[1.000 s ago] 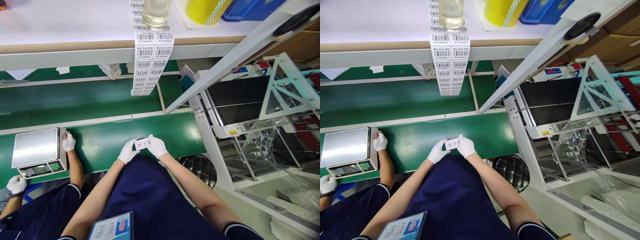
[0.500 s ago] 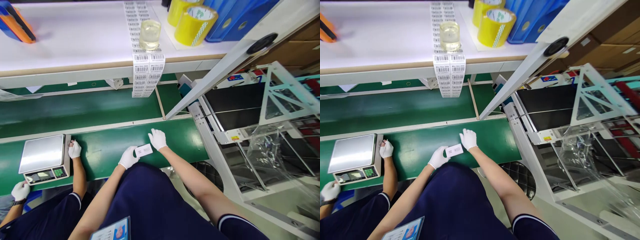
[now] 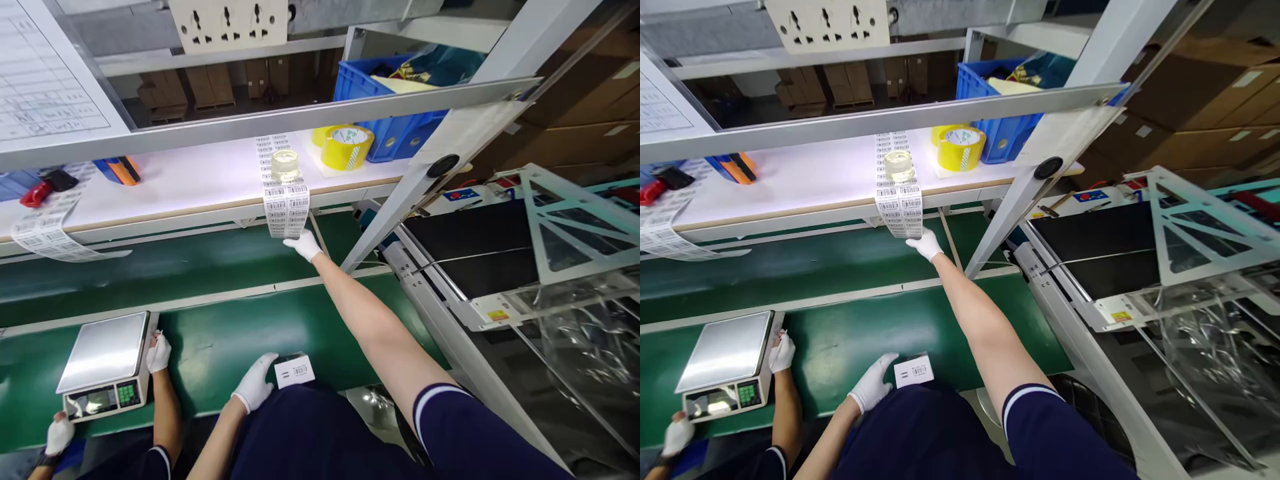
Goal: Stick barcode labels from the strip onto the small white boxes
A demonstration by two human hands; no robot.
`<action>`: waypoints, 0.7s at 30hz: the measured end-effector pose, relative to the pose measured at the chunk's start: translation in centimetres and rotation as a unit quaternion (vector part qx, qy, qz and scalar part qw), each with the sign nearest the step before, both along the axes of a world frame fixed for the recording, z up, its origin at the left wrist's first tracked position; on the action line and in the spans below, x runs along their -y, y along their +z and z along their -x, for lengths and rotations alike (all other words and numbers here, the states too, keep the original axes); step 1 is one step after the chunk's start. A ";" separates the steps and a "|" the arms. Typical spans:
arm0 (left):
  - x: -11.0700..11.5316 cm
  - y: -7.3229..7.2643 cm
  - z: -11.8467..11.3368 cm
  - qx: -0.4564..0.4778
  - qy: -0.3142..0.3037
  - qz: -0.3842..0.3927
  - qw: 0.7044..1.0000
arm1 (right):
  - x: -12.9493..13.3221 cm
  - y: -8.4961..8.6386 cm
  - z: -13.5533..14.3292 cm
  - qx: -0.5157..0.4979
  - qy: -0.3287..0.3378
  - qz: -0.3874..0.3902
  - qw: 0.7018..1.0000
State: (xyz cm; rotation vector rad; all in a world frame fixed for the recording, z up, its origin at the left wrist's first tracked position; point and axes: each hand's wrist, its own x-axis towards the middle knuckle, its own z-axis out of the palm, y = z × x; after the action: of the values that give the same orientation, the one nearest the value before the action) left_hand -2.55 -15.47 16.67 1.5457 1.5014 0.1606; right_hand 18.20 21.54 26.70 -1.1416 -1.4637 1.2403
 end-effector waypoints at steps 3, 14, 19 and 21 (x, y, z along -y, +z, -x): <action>-0.1 1.4 1.4 0.018 0.111 -0.033 0.993 | 3.4 -1.7 0.0 0.011 0.046 0.064 0.997; -7.9 14.4 -2.9 0.214 0.187 -0.202 0.937 | 24.4 1.5 -3.2 -0.111 0.150 0.167 0.968; -10.7 18.2 -5.5 0.200 0.128 -0.172 0.956 | 26.9 3.9 -4.1 -0.116 -0.013 0.088 0.989; -10.7 19.1 -5.5 0.176 0.123 -0.179 0.960 | 27.4 4.0 -4.6 -0.064 -0.092 0.032 0.993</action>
State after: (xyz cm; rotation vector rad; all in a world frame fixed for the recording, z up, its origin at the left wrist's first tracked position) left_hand 2.98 -4.74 35.75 1.4993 1.4187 0.8491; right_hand 22.82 -5.90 30.69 -1.1888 -1.2045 1.2145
